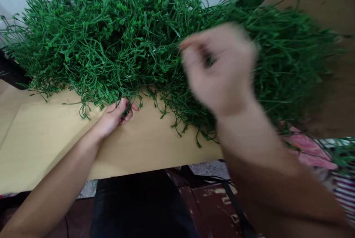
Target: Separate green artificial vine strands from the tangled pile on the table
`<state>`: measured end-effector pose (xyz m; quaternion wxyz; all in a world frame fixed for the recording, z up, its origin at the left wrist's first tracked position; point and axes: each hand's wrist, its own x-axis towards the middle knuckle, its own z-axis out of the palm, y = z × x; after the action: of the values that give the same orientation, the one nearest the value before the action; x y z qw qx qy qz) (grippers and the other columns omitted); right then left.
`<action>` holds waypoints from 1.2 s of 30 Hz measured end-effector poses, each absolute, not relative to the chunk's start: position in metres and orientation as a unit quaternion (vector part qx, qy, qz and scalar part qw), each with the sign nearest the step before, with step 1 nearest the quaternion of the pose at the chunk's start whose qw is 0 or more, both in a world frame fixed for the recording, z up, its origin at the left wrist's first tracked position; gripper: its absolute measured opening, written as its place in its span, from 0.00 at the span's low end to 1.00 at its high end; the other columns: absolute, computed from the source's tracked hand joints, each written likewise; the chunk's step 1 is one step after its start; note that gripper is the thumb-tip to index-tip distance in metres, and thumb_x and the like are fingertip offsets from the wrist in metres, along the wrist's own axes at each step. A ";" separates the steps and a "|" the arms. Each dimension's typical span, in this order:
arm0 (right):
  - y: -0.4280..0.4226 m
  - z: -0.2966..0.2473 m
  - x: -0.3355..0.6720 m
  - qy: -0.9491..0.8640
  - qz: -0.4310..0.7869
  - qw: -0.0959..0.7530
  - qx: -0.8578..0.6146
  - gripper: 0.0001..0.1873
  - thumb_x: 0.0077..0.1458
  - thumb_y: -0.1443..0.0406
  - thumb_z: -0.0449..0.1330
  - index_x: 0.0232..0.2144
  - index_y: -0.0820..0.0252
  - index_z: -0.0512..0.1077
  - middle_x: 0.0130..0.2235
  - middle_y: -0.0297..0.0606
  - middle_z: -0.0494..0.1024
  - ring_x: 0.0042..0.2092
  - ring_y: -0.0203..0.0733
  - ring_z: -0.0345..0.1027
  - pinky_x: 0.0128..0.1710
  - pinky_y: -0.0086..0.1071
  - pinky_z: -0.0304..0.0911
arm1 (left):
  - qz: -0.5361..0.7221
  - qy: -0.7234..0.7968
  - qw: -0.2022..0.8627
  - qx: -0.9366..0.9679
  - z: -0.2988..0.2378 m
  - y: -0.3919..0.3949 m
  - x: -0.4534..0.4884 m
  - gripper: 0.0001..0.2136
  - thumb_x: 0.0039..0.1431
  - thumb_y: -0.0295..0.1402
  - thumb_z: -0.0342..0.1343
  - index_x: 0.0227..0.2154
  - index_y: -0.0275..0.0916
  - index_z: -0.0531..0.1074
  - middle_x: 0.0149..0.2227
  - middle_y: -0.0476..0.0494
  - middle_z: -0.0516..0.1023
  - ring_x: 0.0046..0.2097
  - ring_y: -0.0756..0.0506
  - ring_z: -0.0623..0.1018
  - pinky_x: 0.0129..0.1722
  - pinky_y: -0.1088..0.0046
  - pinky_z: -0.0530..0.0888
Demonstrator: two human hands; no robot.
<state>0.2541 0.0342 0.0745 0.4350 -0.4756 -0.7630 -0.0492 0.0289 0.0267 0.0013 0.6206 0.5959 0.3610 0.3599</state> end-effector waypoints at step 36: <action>0.025 0.024 0.197 -0.708 0.299 0.469 -0.434 0.06 0.48 0.70 0.54 0.21 0.61 0.65 0.24 0.33 0.64 0.28 0.31 0.57 0.28 0.29 0.53 | 0.530 0.420 0.605 0.421 -0.009 0.029 0.043 0.09 0.59 0.36 0.50 0.28 0.38 0.68 0.25 0.51 0.71 0.29 0.52 0.71 0.33 0.77 0.68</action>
<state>0.1970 0.0247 0.0243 0.4693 -0.4342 -0.7083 0.2992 0.0429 0.0290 -0.0092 0.6046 0.4209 0.4196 0.5304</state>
